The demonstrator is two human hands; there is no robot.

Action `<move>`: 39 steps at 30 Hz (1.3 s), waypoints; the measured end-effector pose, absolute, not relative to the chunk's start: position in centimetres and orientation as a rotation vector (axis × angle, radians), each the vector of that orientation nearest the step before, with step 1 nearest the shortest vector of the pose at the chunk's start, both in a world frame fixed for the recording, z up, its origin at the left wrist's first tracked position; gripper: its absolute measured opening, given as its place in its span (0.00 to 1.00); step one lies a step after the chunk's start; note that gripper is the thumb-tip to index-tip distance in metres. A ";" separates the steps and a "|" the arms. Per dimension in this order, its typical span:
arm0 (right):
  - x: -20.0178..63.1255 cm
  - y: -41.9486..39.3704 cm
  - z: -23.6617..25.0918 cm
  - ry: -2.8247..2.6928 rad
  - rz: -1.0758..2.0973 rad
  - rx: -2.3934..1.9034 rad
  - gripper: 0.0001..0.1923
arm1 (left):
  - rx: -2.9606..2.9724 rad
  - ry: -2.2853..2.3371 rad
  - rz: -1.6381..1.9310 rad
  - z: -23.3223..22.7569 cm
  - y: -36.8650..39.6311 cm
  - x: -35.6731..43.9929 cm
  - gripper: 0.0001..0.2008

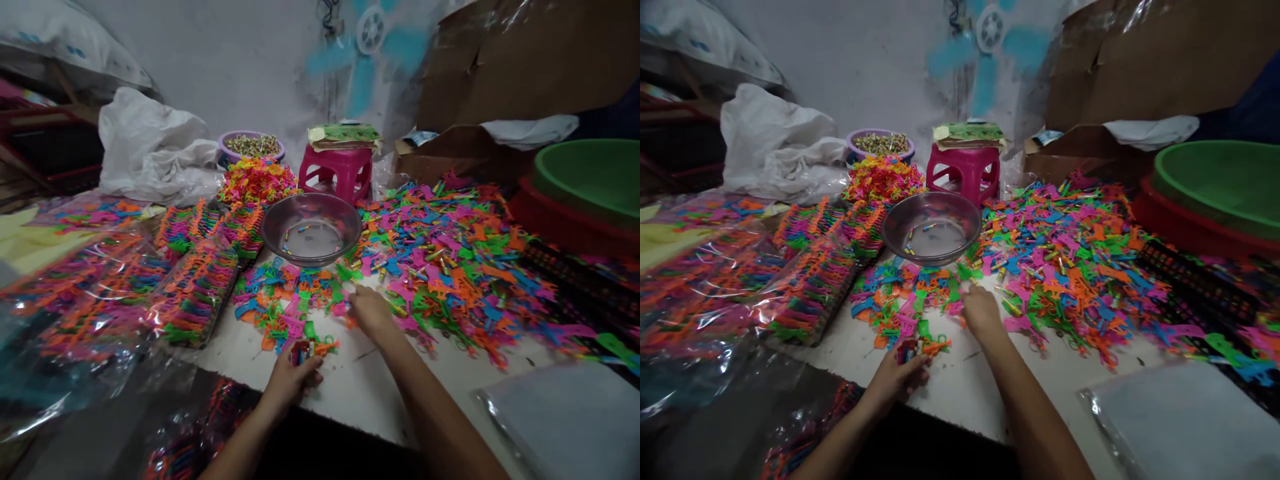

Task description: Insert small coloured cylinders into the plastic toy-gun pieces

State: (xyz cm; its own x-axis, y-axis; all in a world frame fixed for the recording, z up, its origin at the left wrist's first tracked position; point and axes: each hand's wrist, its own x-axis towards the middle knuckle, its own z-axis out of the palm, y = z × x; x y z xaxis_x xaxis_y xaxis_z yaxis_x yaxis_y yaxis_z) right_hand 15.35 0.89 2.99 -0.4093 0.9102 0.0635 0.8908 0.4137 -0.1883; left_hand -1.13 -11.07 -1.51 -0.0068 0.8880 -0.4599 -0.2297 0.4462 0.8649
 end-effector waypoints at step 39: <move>17.8 -2.7 -0.6 -1.225 0.937 -1.419 0.21 | 0.951 1.552 1.102 -1.6 -10.1 -1.5 0.18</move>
